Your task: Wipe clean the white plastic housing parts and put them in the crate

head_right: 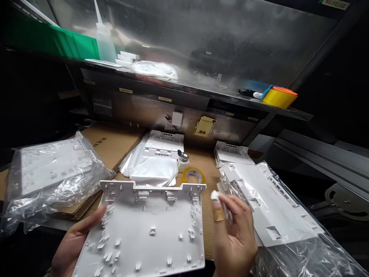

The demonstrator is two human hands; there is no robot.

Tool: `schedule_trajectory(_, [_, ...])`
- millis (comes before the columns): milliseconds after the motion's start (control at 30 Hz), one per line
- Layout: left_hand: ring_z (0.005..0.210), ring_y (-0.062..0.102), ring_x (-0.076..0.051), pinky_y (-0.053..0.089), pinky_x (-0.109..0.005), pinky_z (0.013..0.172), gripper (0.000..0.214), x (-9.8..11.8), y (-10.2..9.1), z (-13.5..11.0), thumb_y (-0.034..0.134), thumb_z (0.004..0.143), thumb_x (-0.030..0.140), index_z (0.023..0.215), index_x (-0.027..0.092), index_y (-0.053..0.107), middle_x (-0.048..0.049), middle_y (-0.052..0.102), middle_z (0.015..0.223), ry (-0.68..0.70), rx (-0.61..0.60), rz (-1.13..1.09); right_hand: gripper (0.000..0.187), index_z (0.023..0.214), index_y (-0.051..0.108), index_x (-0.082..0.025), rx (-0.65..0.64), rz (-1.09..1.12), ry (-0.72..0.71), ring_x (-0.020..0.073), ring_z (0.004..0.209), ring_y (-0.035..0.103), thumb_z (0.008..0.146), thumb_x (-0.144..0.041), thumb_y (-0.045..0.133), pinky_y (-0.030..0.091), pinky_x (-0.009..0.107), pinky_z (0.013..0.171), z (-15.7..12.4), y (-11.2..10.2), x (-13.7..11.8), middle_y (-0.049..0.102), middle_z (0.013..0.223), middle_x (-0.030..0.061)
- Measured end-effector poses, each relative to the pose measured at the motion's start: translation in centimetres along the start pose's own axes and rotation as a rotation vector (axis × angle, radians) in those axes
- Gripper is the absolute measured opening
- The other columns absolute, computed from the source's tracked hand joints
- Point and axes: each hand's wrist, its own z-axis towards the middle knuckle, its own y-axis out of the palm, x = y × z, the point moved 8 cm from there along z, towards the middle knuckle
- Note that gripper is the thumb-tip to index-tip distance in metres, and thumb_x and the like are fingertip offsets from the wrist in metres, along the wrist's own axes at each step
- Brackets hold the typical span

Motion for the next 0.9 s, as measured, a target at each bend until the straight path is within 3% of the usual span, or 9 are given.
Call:
schedule_trajectory(67, [0.105, 0.076, -0.037, 0.060, -0.052, 0.097, 0.046, 0.2, -0.4, -0.1, 0.058, 0.096, 0.016, 0.141, 0.027, 0.063, -0.0089, 0.082, 0.107, 0.065, 0.045, 0.021, 0.015, 0.104, 0.079, -0.026, -0.108, -0.003, -0.131, 0.0172, 0.102, 0.065, 0.089, -0.024, 0.077, 0.056, 0.032, 0.092, -0.5, 1.9, -3.4, 0.069, 0.105, 0.0028])
schedule_trajectory(167, [0.099, 0.078, -0.033, 0.061, -0.047, 0.095, 0.058, 0.2, -0.7, -0.2, 0.062, 0.092, 0.009, 0.144, 0.034, 0.059, -0.0057, 0.082, 0.109, 0.175, 0.115, 0.027, 0.029, 0.114, 0.076, -0.024, -0.321, 0.063, -0.281, 0.0166, 0.099, 0.066, 0.089, -0.009, 0.072, 0.060, 0.029, 0.082, -1.9, 5.6, -7.8, 0.065, 0.106, 0.0046])
schedule_trajectory(267, [0.095, 0.079, -0.029, 0.061, -0.042, 0.096, 0.080, 0.0, -0.3, -0.4, 0.070, 0.083, 0.001, 0.150, 0.041, 0.050, -0.0021, 0.082, 0.111, 0.247, 0.158, 0.023, 0.030, 0.114, 0.075, -0.020, -0.406, 0.104, -0.359, 0.0164, 0.095, 0.066, 0.089, -0.005, 0.070, 0.060, 0.029, 0.081, -3.1, 8.2, -10.0, 0.064, 0.103, 0.0055])
schedule_trajectory(367, [0.096, 0.079, -0.033, 0.062, -0.046, 0.093, 0.093, 0.0, -0.1, -0.5, 0.074, 0.075, -0.004, 0.153, 0.039, 0.045, -0.0039, 0.081, 0.112, 0.280, 0.212, 0.033, 0.025, 0.111, 0.075, -0.020, -0.462, 0.074, -0.378, 0.0168, 0.091, 0.066, 0.090, -0.007, 0.070, 0.059, 0.032, 0.082, -3.7, 9.5, -10.1, 0.066, 0.100, 0.0058])
schedule_trajectory(467, [0.098, 0.078, -0.038, 0.063, -0.051, 0.090, 0.087, -0.3, -0.8, -0.4, 0.076, 0.077, 0.001, 0.153, 0.032, 0.048, -0.0087, 0.081, 0.111, 0.210, 0.268, 0.045, 0.023, 0.108, 0.075, -0.020, -0.542, 0.050, -0.388, 0.0181, 0.089, 0.067, 0.090, -0.007, 0.069, 0.059, 0.033, 0.079, -4.1, 9.8, -9.4, 0.067, 0.098, 0.0061])
schedule_trajectory(567, [0.100, 0.077, -0.038, 0.062, -0.052, 0.091, 0.074, -0.2, -1.4, -0.2, 0.071, 0.084, 0.006, 0.151, 0.031, 0.051, -0.0101, 0.081, 0.113, 0.149, 0.224, 0.030, 0.022, 0.106, 0.075, -0.021, -0.569, 0.045, -0.387, 0.0187, 0.087, 0.068, 0.089, -0.008, 0.070, 0.060, 0.033, 0.077, -4.2, 9.4, -9.0, 0.068, 0.097, 0.0061])
schedule_trajectory(800, [0.104, 0.076, -0.036, 0.059, -0.051, 0.099, 0.068, -0.2, -1.0, 0.1, 0.065, 0.091, 0.011, 0.153, 0.033, 0.048, -0.0081, 0.080, 0.116, 0.114, 0.089, 0.080, 0.031, 0.115, 0.073, -0.022, -0.466, 0.106, -0.363, 0.0184, 0.093, 0.067, 0.089, -0.006, 0.070, 0.061, 0.033, 0.082, -3.8, 9.4, -9.6, 0.066, 0.101, 0.0062])
schedule_trajectory(900, [0.108, 0.075, -0.037, 0.055, -0.053, 0.104, 0.062, -0.7, -1.0, 0.2, 0.065, 0.093, 0.016, 0.151, 0.030, 0.051, -0.0091, 0.079, 0.120, 0.047, 0.073, 0.061, 0.025, 0.113, 0.074, -0.021, -0.526, 0.076, -0.374, 0.0195, 0.090, 0.067, 0.091, -0.010, 0.069, 0.060, 0.035, 0.080, -4.0, 9.9, -9.6, 0.067, 0.100, 0.0069])
